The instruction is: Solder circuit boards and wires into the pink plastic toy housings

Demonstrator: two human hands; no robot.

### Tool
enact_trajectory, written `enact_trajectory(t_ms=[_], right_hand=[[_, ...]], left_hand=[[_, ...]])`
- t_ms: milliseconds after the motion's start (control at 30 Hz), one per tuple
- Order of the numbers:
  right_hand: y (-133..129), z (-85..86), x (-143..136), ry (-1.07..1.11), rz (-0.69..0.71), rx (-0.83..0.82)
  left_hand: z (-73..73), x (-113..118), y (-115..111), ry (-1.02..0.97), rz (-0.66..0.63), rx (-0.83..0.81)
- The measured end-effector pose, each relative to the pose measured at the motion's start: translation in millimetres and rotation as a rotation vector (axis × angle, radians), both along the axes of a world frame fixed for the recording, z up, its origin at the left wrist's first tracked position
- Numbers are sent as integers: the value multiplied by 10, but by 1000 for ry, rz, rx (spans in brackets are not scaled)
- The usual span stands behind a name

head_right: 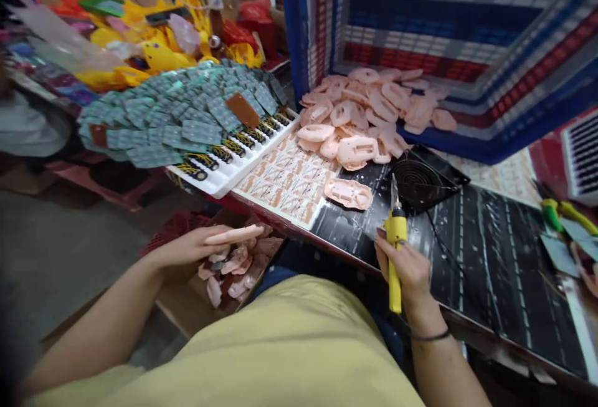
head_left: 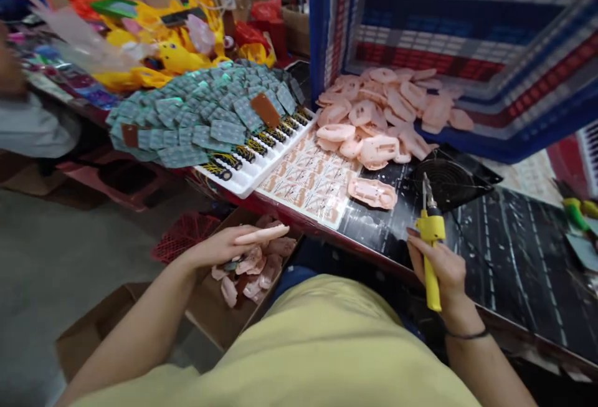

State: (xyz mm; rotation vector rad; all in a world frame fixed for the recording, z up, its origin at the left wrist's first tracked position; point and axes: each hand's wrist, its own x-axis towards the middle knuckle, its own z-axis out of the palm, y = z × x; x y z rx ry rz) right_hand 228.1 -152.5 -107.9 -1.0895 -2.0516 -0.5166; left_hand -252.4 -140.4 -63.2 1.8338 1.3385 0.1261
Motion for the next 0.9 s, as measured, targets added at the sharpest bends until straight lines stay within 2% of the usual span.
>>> enact_trajectory(t_ms=[67, 133, 200, 267, 300, 333, 400, 433, 500, 600, 667, 733, 800, 867, 900], right_hand=[[3, 19, -20, 5, 6, 7], [7, 41, -38, 7, 12, 12], [6, 54, -47, 13, 17, 11], [1, 55, -47, 23, 17, 11], [-2, 53, -45, 29, 15, 12], [-4, 50, -44, 35, 11, 15], [-6, 48, -43, 43, 4, 20], [-6, 50, -44, 46, 3, 21], [-7, 60, -50, 52, 2, 19], [-15, 88, -64, 70, -4, 11], [-25, 107, -73, 89, -10, 1], [-31, 117, -78, 110, -9, -17], [-33, 117, -79, 132, 1, -42], [-30, 105, -76, 154, 8, -65], [-30, 97, -73, 165, 7, -71]], left_hand=[[-217, -104, -34, 203, -22, -21], [-322, -69, -32, 330, -77, 28], [-273, 112, 32, 269, -206, 35], [-107, 419, 188, 59, -342, 3], [-7, 609, 307, -35, -367, 24], [87, 820, 455, -92, -330, 120], [230, 1280, 823, -134, -178, 442], [274, 1518, 1032, -125, -148, 583], [317, 1974, 1457, -31, -115, 759], [325, 2474, 1975, 143, -59, 822], [335, 2608, 2158, 174, -29, 773], [382, 2581, 2174, 95, -28, 718], [479, 2449, 2015, -20, -61, 755], [608, 2293, 1697, -54, -143, 941], [667, 2230, 1495, -7, -200, 1055]])
